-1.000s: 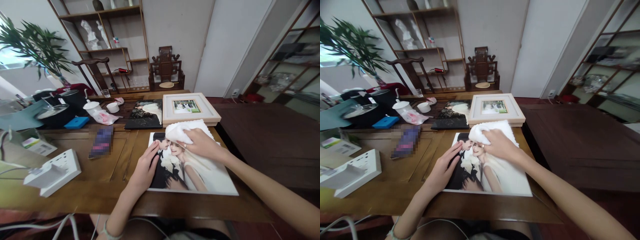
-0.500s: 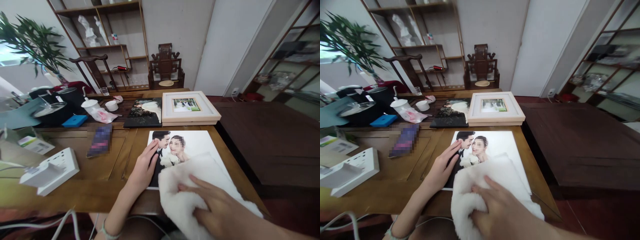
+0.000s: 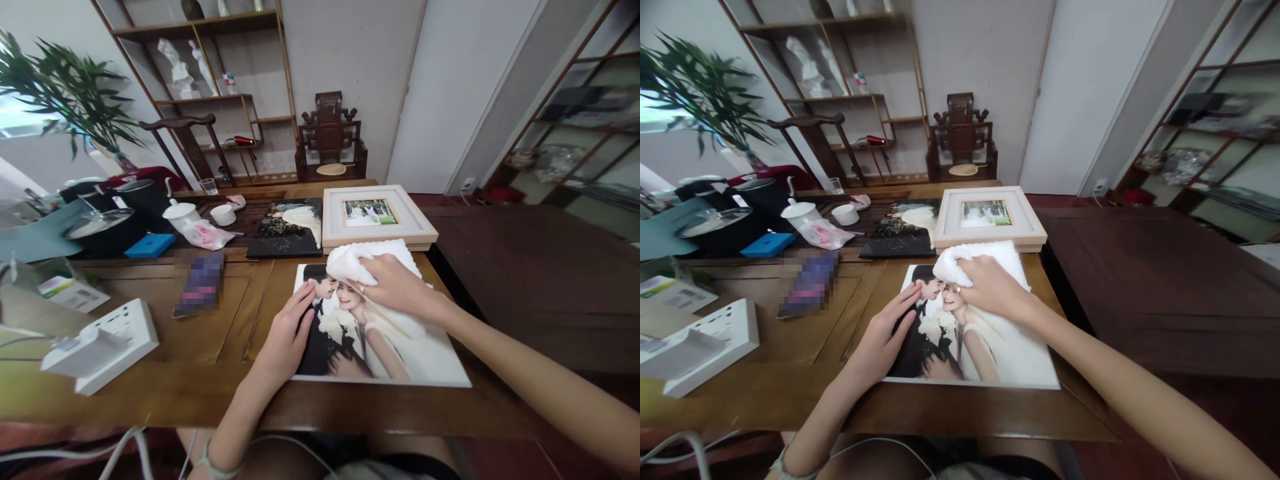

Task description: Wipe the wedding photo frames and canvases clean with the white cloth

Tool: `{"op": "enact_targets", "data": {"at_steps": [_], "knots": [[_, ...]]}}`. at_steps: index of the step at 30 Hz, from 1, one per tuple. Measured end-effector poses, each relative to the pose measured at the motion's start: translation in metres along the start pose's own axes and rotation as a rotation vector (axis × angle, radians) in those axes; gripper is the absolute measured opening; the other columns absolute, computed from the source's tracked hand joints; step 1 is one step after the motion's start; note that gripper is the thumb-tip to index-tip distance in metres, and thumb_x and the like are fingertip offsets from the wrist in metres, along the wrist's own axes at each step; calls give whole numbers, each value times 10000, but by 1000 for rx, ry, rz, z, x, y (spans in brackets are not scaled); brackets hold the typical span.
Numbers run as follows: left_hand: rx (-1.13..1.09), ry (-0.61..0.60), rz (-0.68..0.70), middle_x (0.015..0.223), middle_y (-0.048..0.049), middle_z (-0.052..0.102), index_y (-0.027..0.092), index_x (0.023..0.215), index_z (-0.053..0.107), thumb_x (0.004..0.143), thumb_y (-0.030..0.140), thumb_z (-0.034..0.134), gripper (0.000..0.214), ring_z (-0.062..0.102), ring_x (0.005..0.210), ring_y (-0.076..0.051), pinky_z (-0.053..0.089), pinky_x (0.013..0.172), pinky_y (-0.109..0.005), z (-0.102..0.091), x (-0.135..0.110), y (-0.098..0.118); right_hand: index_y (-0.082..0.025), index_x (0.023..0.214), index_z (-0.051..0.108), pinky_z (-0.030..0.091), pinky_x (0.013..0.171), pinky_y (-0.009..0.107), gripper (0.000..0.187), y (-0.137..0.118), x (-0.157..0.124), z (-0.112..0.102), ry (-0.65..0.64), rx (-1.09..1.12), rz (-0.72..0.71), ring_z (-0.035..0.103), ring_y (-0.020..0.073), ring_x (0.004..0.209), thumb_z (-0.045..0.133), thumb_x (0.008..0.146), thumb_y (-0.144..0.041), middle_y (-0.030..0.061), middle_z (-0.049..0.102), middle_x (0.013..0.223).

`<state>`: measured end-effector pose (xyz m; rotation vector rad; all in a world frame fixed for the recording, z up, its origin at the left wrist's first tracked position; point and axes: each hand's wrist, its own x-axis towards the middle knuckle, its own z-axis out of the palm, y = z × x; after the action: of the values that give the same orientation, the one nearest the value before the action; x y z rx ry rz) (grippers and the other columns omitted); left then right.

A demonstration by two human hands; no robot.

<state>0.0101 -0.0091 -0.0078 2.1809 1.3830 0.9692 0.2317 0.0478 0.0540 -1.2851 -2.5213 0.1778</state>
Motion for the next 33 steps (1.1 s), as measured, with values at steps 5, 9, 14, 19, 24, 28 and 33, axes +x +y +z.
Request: {"op": "enact_targets", "data": {"at_steps": [5, 9, 14, 19, 24, 28, 33], "knots": [[-4, -13, 11, 1427, -99, 481, 185, 1320, 516, 945, 217, 405, 393, 401, 1348, -208, 319, 1129, -421, 0, 1, 0, -166, 897, 660, 464, 836, 394, 238, -37, -49, 4, -76, 55, -140, 626, 268, 859, 586, 670, -158, 102, 691, 889], [3, -19, -12, 1432, -106, 473, 168, 1324, 512, 946, 217, 390, 400, 400, 1349, -213, 318, 1129, -417, 0, 1, 1, -168, 960, 672, 341, 1063, 453, 309, -63, -93, 6, -106, 191, -348, 548, 294, 1149, 606, 658, -153, 143, 650, 1168], [10, -23, -12, 1429, -114, 476, 150, 1315, 518, 948, 230, 394, 396, 397, 1351, -211, 310, 1132, -421, 0, 1, 1, -212, 906, 695, 411, 1017, 337, 195, -73, -115, -1, -43, 256, -341, 625, 220, 1042, 569, 775, -142, 94, 696, 1096], [10, -19, -18, 1427, -106, 479, 171, 1312, 519, 947, 229, 398, 389, 402, 1349, -205, 315, 1130, -432, 0, 0, 1, -197, 850, 685, 524, 689, 317, 205, -48, -87, -5, -97, 181, -82, 651, 255, 790, 652, 648, -194, 93, 692, 862], [-4, -9, -19, 1424, -102, 484, 172, 1308, 525, 946, 230, 401, 387, 404, 1348, -204, 319, 1130, -420, -1, 0, 2, -148, 800, 625, 436, 583, 328, 167, -2, -42, -2, 28, -26, 107, 603, 258, 671, 497, 822, -253, 112, 651, 744], [-9, -6, -33, 1421, -99, 489, 166, 1306, 529, 951, 249, 388, 391, 409, 1344, -212, 315, 1134, -417, -1, 0, 4, -135, 818, 622, 444, 633, 349, 163, 4, -27, -1, 23, -17, 75, 608, 278, 729, 477, 816, -210, 129, 655, 779], [-37, 48, -28, 1442, -113, 459, 115, 1326, 505, 973, 282, 321, 431, 388, 1357, -210, 297, 1146, -398, -4, -1, 11, -168, 913, 652, 427, 932, 389, 278, -33, -46, 8, -60, 141, -145, 584, 275, 1023, 577, 650, -119, 104, 666, 1003]]}}
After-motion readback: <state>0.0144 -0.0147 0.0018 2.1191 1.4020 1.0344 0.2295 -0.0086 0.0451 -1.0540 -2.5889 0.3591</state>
